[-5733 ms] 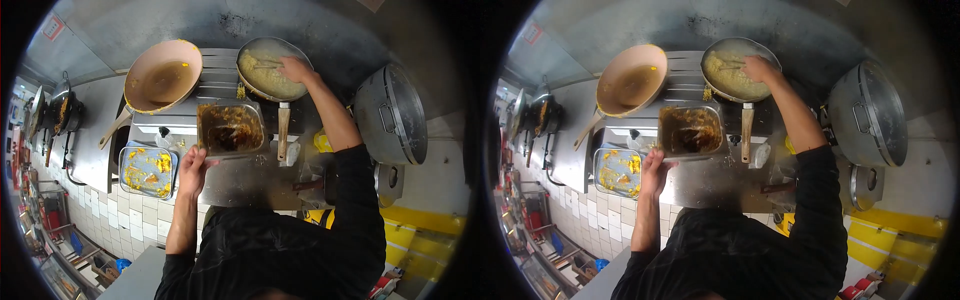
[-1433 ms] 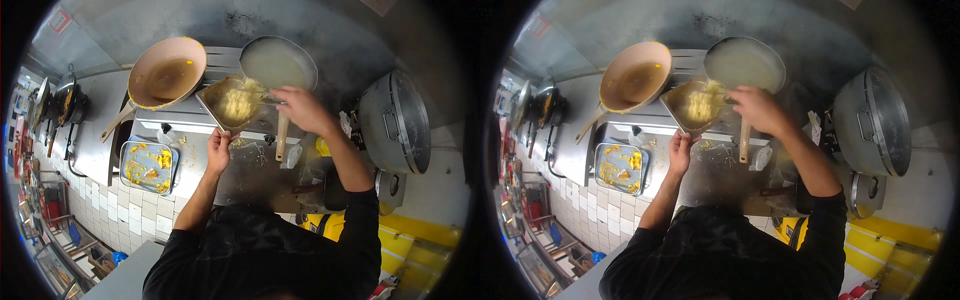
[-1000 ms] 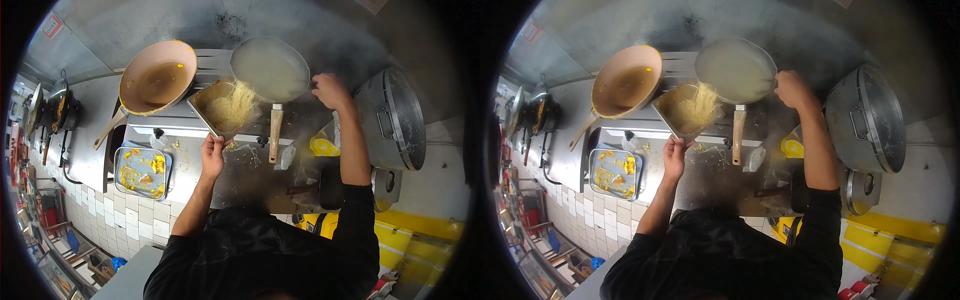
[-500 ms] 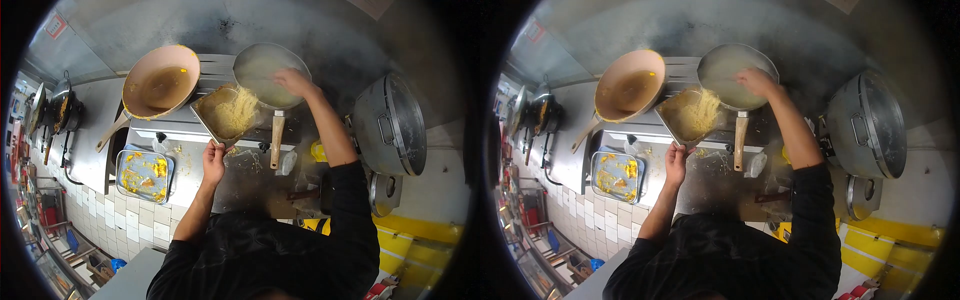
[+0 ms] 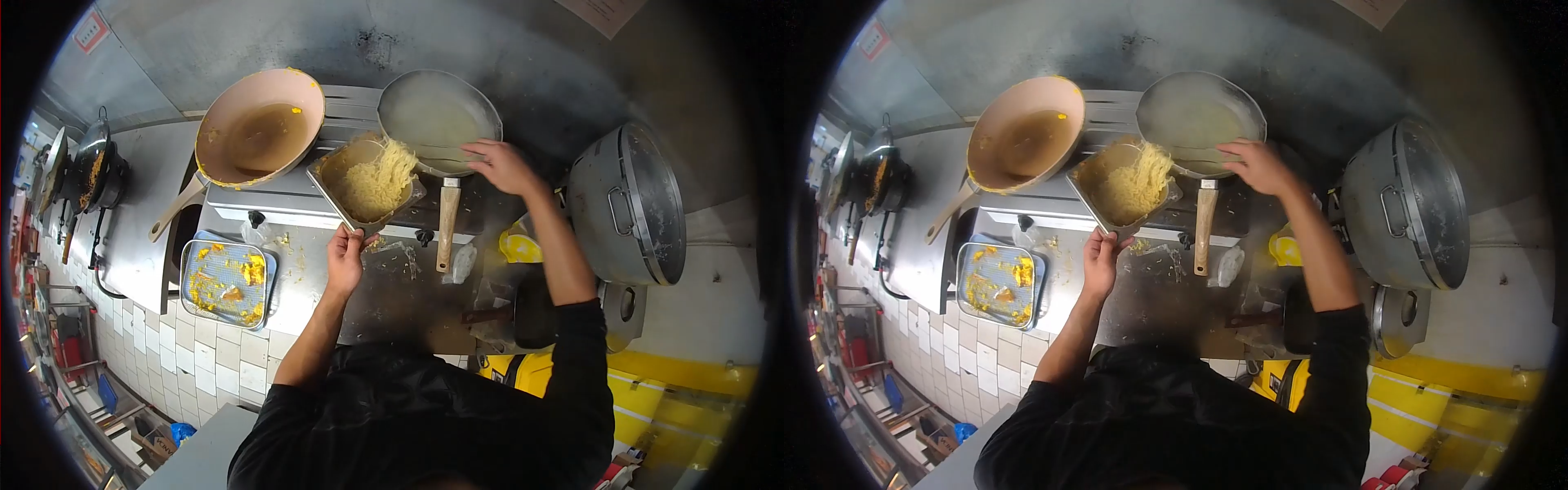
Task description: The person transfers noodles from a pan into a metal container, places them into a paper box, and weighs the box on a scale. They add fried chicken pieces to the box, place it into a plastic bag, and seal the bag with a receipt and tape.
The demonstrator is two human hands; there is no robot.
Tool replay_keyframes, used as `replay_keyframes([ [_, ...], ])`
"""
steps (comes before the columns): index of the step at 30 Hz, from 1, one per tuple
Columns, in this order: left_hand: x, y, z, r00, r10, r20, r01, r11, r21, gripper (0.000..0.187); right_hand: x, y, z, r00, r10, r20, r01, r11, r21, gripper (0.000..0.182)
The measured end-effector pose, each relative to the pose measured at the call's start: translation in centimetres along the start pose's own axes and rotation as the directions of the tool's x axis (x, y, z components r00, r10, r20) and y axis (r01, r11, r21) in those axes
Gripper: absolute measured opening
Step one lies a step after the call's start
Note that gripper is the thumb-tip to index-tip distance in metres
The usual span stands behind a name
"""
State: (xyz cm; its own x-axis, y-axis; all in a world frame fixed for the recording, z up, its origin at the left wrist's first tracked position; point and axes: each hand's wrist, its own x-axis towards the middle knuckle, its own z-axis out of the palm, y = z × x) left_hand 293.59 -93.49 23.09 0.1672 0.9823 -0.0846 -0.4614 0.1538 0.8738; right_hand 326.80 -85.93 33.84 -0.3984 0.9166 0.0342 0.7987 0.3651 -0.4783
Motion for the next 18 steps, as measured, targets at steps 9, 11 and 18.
replay_keyframes([
  [9,0.5,-2.5,-2.1,0.997,0.040,0.066,-0.039,0.999,-0.014,0.018,-0.1,-3.0,3.0,0.919,0.347,-0.189,-0.230,0.859,0.456,0.029],
  [11,0.6,-3.1,-2.5,0.996,0.063,0.070,-0.061,0.998,-0.034,0.017,-0.4,-5.2,2.2,0.940,0.245,-0.236,-0.129,0.898,0.422,0.029],
  [18,0.3,-2.6,-1.7,0.998,0.055,0.041,-0.053,0.997,-0.054,0.014,-1.0,-13.5,0.8,0.997,0.055,-0.047,-0.061,0.987,-0.151,0.033],
])
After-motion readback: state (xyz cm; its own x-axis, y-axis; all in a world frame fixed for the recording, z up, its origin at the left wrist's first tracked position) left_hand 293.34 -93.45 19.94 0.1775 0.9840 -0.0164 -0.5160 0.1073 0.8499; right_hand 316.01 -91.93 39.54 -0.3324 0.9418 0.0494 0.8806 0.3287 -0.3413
